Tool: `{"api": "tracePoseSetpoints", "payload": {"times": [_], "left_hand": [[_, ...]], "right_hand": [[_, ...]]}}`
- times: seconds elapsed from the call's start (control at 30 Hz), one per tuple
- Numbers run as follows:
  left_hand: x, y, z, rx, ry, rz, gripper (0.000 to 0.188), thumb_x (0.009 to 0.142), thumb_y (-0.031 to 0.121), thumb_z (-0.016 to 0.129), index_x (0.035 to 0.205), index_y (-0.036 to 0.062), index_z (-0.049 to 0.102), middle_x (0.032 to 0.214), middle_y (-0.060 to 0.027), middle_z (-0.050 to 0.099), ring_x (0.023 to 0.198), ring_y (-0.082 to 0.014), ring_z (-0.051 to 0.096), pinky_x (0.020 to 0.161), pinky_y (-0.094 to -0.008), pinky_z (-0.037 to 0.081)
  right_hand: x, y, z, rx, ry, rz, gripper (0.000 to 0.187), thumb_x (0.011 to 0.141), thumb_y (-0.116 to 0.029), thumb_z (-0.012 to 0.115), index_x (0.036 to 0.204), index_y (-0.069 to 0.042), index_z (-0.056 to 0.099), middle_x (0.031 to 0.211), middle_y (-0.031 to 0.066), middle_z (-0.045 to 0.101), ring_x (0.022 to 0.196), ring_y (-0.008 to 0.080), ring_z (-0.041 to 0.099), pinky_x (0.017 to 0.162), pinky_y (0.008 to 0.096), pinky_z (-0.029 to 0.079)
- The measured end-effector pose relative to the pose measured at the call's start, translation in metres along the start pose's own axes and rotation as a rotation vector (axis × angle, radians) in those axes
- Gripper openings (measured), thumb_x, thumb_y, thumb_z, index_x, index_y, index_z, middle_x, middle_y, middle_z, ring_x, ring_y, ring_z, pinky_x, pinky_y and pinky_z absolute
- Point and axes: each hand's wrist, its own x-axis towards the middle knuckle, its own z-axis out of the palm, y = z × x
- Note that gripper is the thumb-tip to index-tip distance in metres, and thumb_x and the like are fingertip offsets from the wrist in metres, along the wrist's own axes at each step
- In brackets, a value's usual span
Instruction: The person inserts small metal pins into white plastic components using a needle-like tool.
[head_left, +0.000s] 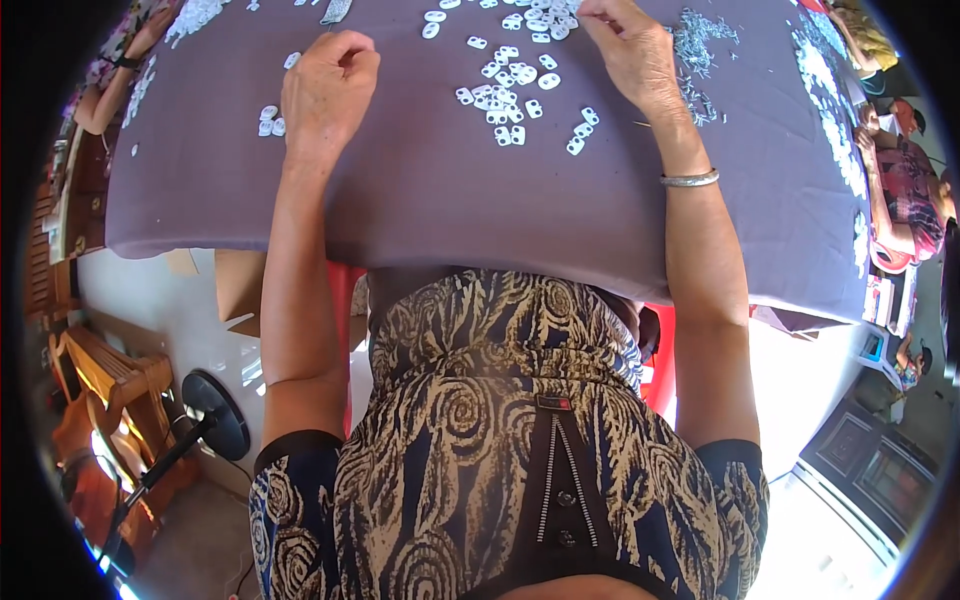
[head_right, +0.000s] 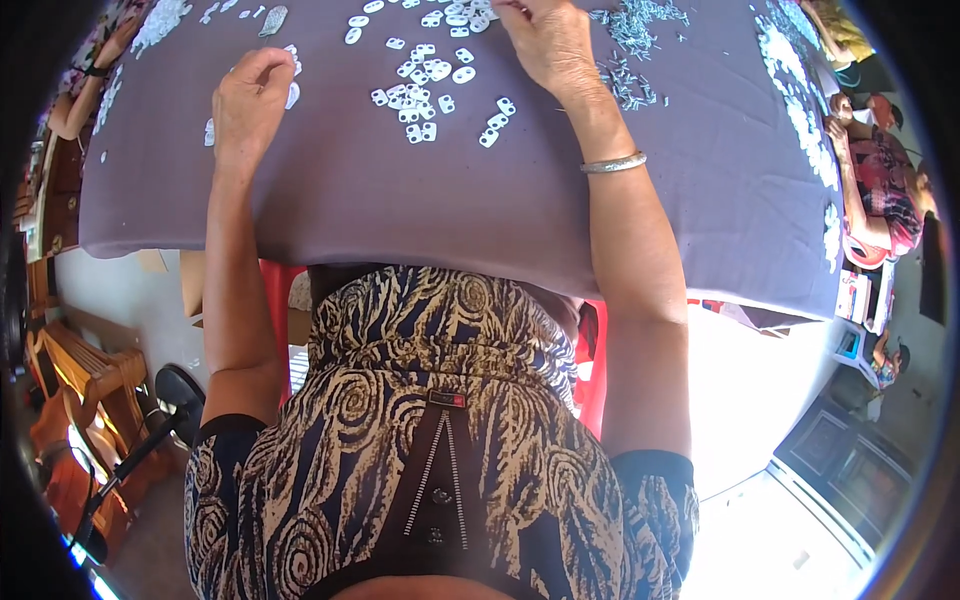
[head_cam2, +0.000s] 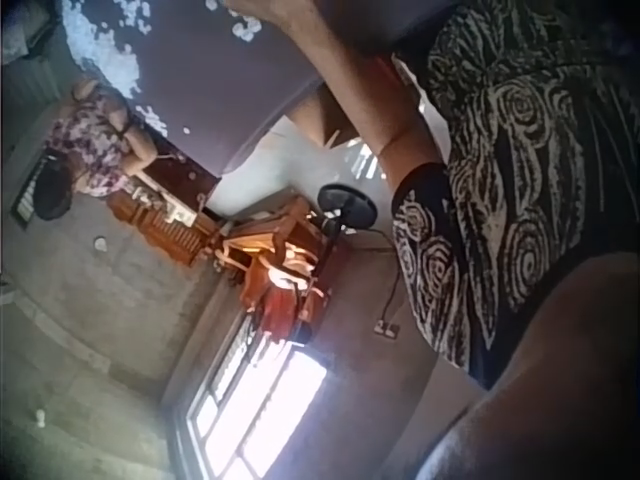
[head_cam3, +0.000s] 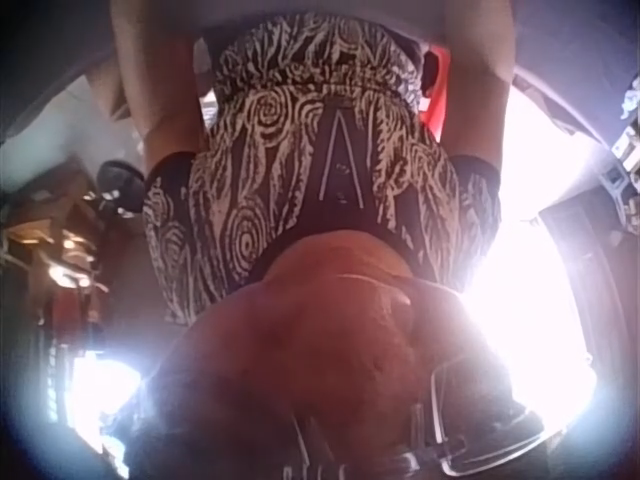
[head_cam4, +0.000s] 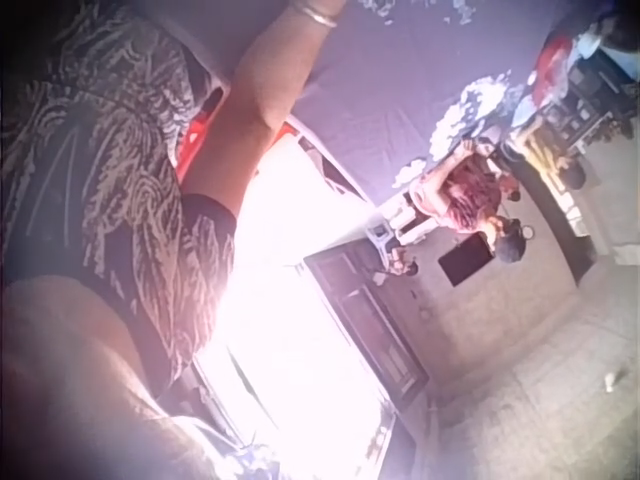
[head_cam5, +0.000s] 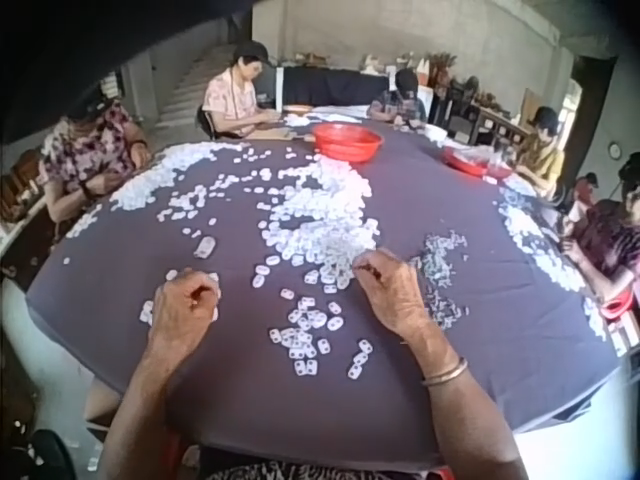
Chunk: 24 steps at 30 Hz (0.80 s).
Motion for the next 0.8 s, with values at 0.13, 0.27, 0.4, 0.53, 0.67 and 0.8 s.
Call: {"api": "tracePoseSetpoints", "payload": {"times": [0.13,0.27,0.4,0.53,0.67,0.8], "left_hand": [[0.001,-0.005,-0.003,-0.083,0.115,0.064,0.011,0.079,0.010,0.060,0.087,0.0077,0.067,0.077,-0.0048,0.065,0.073,-0.0178,0.063,0.067,-0.0328,0.048],[-0.003,0.006,0.010,-0.350,0.082,-0.009,0.015,0.086,0.013,0.066,0.099,0.0046,0.068,0.081,-0.0012,0.066,0.074,-0.0084,0.061,0.066,-0.0230,0.048],[-0.015,0.044,0.018,-0.606,-0.095,-0.195,0.016,0.089,0.019,0.066,0.093,0.0040,0.067,0.072,-0.0029,0.064,0.058,-0.0068,0.057,0.050,-0.0218,0.044],[-0.027,0.054,0.022,-0.707,-0.304,-0.227,0.028,0.092,0.029,0.063,0.082,0.0036,0.066,0.054,-0.0001,0.056,0.043,-0.0040,0.048,0.040,-0.0212,0.036],[-0.036,0.063,0.033,-0.719,-0.384,-0.183,0.038,0.092,0.033,0.062,0.071,0.0015,0.062,0.048,0.0005,0.050,0.043,-0.0045,0.047,0.040,-0.0243,0.038],[-0.041,0.065,0.046,-0.674,-0.329,-0.106,0.035,0.090,0.031,0.065,0.071,0.0011,0.062,0.050,-0.0023,0.051,0.045,-0.0054,0.044,0.042,-0.0279,0.037]], "right_hand": [[-0.001,-0.018,0.011,-0.224,-0.115,-0.190,0.008,0.081,-0.010,0.064,0.087,-0.005,0.064,0.083,0.0126,0.061,0.082,0.0326,0.060,0.073,0.0401,0.050],[0.002,-0.034,0.011,-0.225,-0.142,-0.175,0.009,0.081,-0.010,0.065,0.088,-0.004,0.065,0.080,0.0126,0.060,0.081,0.0328,0.060,0.073,0.0402,0.050],[0.005,-0.024,0.013,-0.239,-0.245,-0.108,0.012,0.081,-0.011,0.065,0.090,-0.004,0.065,0.081,0.0139,0.060,0.082,0.0334,0.061,0.073,0.0405,0.050],[-0.001,-0.022,0.020,-0.098,-0.216,-0.233,0.013,0.080,-0.015,0.073,0.086,-0.006,0.064,0.068,0.0047,0.060,0.058,0.0194,0.059,0.055,0.0313,0.049],[-0.007,-0.026,0.013,-0.026,-0.214,-0.045,0.010,0.079,-0.002,0.070,0.087,-0.004,0.064,0.074,0.0030,0.064,0.065,0.0072,0.057,0.061,0.0232,0.049],[-0.008,-0.025,0.013,0.126,-0.165,-0.025,0.007,0.082,-0.002,0.069,0.084,-0.001,0.062,0.072,-0.0037,0.059,0.065,0.0030,0.053,0.060,0.0190,0.046]]}}
